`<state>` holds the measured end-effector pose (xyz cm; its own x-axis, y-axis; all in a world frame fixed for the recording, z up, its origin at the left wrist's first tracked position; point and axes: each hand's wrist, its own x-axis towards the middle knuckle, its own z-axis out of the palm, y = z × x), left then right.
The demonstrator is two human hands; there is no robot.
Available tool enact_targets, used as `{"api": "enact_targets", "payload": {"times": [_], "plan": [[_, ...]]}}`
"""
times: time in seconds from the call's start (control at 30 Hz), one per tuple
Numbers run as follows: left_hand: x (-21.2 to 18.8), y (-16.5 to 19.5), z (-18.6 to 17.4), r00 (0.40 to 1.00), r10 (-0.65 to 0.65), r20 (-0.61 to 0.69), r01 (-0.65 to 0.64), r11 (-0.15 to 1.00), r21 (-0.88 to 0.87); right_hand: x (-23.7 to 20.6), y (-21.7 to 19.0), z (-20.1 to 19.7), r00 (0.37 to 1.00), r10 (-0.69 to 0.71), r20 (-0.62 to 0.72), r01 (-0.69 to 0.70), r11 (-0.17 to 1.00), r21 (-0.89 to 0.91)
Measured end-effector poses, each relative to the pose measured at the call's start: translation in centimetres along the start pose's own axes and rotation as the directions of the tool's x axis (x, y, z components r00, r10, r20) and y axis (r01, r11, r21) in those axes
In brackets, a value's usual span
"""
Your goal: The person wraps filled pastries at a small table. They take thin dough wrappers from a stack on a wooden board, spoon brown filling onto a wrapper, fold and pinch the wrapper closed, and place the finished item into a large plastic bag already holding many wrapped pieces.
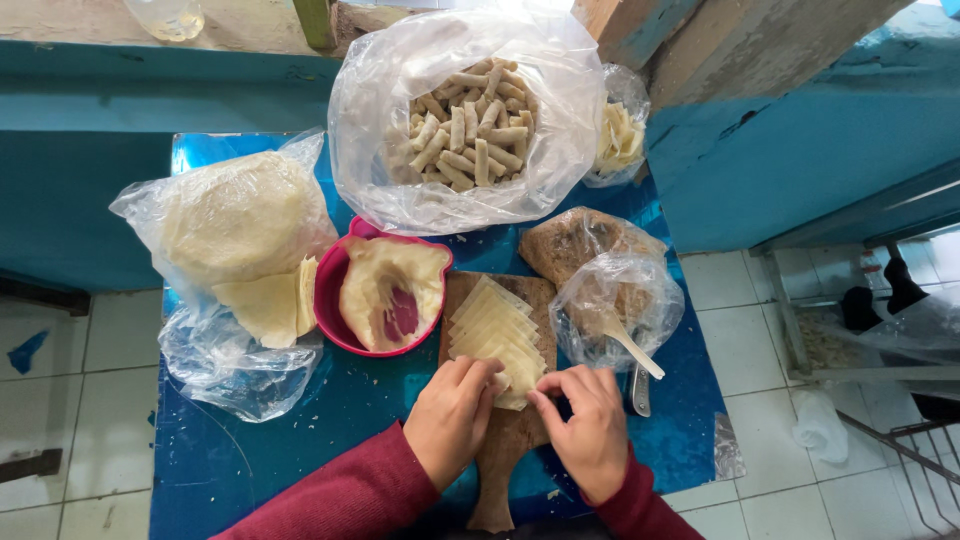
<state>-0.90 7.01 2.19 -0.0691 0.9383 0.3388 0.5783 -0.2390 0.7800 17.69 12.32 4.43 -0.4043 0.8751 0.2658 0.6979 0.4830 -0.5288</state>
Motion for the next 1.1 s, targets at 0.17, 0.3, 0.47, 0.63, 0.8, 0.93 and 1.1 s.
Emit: {"api": "enact_targets", "payload": {"times": [0.17, 0.3, 0.47, 0.63, 0.8, 0.93, 1.1], "plan": [[0.1, 0.1, 0.0, 1.000, 0.023, -0.012, -0.022, 1.000, 0.022, -0.4, -0.1, 0.4, 0.998, 0.068, -0.008, -0.067, 0.991, 0.114], [0.1, 0.2, -0.2, 1.000, 0.028, -0.014, -0.027, 0.999, 0.037, -0.7, -0.3, 0.7, 0.996, 0.087, -0.026, -0.076, 0.959, 0.271], [0.1, 0.3, -0.7, 1.000, 0.005, 0.000, -0.005, 0.999, 0.053, -0.7, -0.4, 1.4, 0.989, 0.150, 0.018, -0.144, 0.908, 0.394], [0.2, 0.4, -0.9, 1.000, 0.022, 0.005, -0.022, 0.998, 0.058, -0.8, -0.4, 1.7, 0.981, 0.185, 0.065, -0.195, 0.883, 0.427], [0.0, 0.0, -1.0, 0.994, 0.101, 0.046, -0.105, 0.988, 0.113, -0.6, -0.6, 1.6, 0.991, 0.134, 0.014, -0.129, 0.916, 0.380], [0.0, -0.2, -0.9, 0.989, 0.106, 0.102, -0.123, 0.976, 0.182, -0.3, -1.2, 1.2, 0.999, 0.049, -0.014, -0.042, 0.953, 0.301], [-0.2, -0.5, -0.7, 0.990, 0.100, 0.101, -0.117, 0.976, 0.185, -0.2, -2.3, 0.1, 0.973, -0.099, -0.209, 0.075, 0.990, -0.118]]}}
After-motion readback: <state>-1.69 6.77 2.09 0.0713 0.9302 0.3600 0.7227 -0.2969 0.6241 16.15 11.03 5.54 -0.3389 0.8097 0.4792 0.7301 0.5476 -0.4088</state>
